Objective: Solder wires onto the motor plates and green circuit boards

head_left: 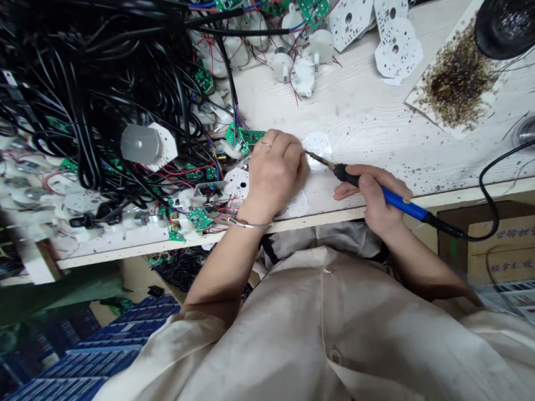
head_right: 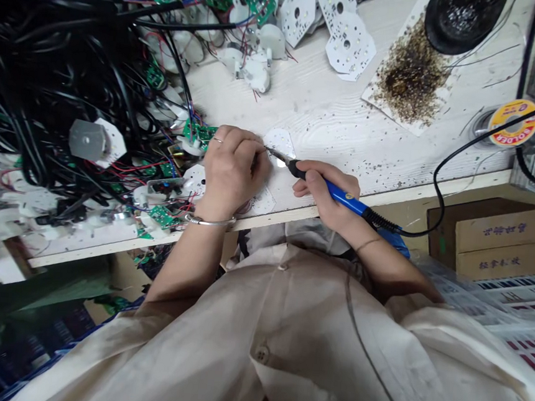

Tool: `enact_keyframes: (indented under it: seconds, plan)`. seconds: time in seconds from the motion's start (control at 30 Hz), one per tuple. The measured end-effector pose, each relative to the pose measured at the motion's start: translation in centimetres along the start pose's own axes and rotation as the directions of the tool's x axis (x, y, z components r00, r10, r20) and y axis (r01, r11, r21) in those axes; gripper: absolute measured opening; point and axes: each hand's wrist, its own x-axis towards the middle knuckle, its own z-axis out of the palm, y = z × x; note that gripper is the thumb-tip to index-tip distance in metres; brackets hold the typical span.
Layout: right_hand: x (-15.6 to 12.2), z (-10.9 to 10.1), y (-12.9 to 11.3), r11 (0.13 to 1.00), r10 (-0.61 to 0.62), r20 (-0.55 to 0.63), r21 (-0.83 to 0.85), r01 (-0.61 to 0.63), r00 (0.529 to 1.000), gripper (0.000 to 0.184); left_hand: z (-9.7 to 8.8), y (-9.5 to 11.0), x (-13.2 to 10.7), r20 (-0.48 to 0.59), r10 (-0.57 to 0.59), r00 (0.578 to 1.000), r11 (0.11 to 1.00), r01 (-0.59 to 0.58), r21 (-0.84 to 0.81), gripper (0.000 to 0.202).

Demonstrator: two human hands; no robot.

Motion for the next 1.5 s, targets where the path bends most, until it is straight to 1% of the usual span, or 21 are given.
enact_keyframes:
  seconds: [0.1,0.2,0.23,0.3,0.4,0.47,0.53,0.6,0.67,0.77,0.87,0.93,1.0,1.03,1.1,1.17,1.23,1.3,1.37,1.43,1.5]
  plan:
    - [-0.2,0.0,0.2,0.999,-0.024,-0.065,0.031,0.026,0.998,0.027,0.1,0.0,0.0,-0.022,0.013,1.0,1.0,-0.013,0.02,0.015]
    - [-0.3,0.0,0.4,0.99,-0.135,-0.09,0.029,0.138,0.987,0.023,0.1,0.0,0.0,-0.037,0.019,0.999,0.999,-0.018,0.028,0.016]
    - [-0.3,0.1,0.5,0.985,-0.171,-0.073,0.007,0.172,0.983,0.024,0.1,0.0,0.0,-0.037,0.022,0.999,0.999,-0.02,0.028,0.016]
    - [-0.3,0.2,0.8,0.975,-0.213,-0.001,-0.069,0.212,0.977,0.032,0.0,0.0,0.1,-0.038,0.031,0.999,0.999,-0.029,0.035,0.016]
    - [0.0,0.5,1.3,0.947,-0.22,0.145,-0.205,0.247,0.965,0.041,-0.3,0.2,0.1,-0.043,0.063,0.997,0.994,-0.059,0.088,0.017]
    - [0.3,0.6,1.8,0.904,-0.239,0.227,-0.302,0.302,0.944,0.043,-0.6,0.3,0.2,-0.048,0.095,0.994,0.987,-0.088,0.136,0.017]
    - [0.5,0.7,2.1,0.832,-0.277,0.288,-0.406,0.378,0.917,0.044,-0.9,0.4,0.3,-0.057,0.13,0.99,0.979,-0.119,0.164,0.016]
    - [0.6,0.8,2.2,0.751,-0.322,0.328,-0.483,0.451,0.888,0.045,-1.0,0.5,0.4,-0.061,0.159,0.985,0.974,-0.147,0.171,0.015]
    - [0.7,0.9,2.2,0.686,-0.354,0.348,-0.535,0.494,0.868,0.044,-1.1,0.5,0.6,-0.061,0.18,0.982,0.968,-0.165,0.188,0.014]
    - [0.7,0.9,2.0,0.615,-0.368,0.363,-0.595,0.517,0.856,0.042,-1.0,0.4,0.8,-0.052,0.189,0.981,0.959,-0.172,0.227,0.012]
    - [0.7,0.9,1.8,0.566,-0.374,0.373,-0.633,0.527,0.849,0.039,-1.2,0.4,0.7,0.007,0.16,0.987,0.959,-0.158,0.234,0.013]
    - [0.8,1.0,1.8,0.55,-0.376,0.372,-0.648,0.527,0.849,0.037,-1.6,0.5,0.6,0.059,0.136,0.989,0.964,-0.145,0.222,0.014]
    - [0.9,1.0,1.8,0.547,-0.367,0.367,-0.658,0.517,0.855,0.035,-2.3,0.7,0.7,0.075,0.106,0.992,0.975,-0.119,0.188,0.014]
    - [0.9,1.1,1.8,0.548,-0.357,0.366,-0.662,0.511,0.859,0.034,-2.7,0.7,1.0,0.057,0.085,0.995,0.983,-0.093,0.161,0.015]
    - [0.9,1.1,1.8,0.553,-0.337,0.37,-0.666,0.5,0.866,0.034,-3.4,0.8,2.6,-0.032,0.015,0.999,0.997,-0.013,0.079,0.018]
    - [1.0,1.1,1.9,0.56,-0.33,0.371,-0.663,0.496,0.868,0.035,-3.7,0.5,5.3,-0.14,-0.058,0.988,0.998,0.056,-0.021,0.022]
    - [0.9,1.1,2.0,0.591,-0.326,0.354,-0.647,0.481,0.877,0.036,-3.3,-0.1,8.6,-0.192,-0.077,0.978,0.993,0.058,-0.099,0.025]
    - [0.9,1.1,2.2,0.653,-0.307,0.323,-0.612,0.446,0.895,0.036,-2.4,-0.8,11.8,-0.186,-0.036,0.982,0.991,0.01,-0.135,0.026]
    - [0.8,1.1,2.2,0.723,-0.279,0.298,-0.56,0.404,0.913,0.037,-1.5,-1.4,13.9,-0.158,0.012,0.987,0.988,-0.036,-0.147,0.025]
    - [0.8,1.2,2.2,0.765,-0.262,0.293,-0.517,0.383,0.919,0.037,-0.8,-1.9,14.9,-0.118,0.036,0.992,0.989,-0.052,-0.139,0.024]
    - [0.8,1.2,2.1,0.78,-0.255,0.3,-0.499,0.379,0.919,0.038,-0.6,-2.1,15.0,-0.092,0.035,0.995,0.991,-0.046,-0.126,0.022]
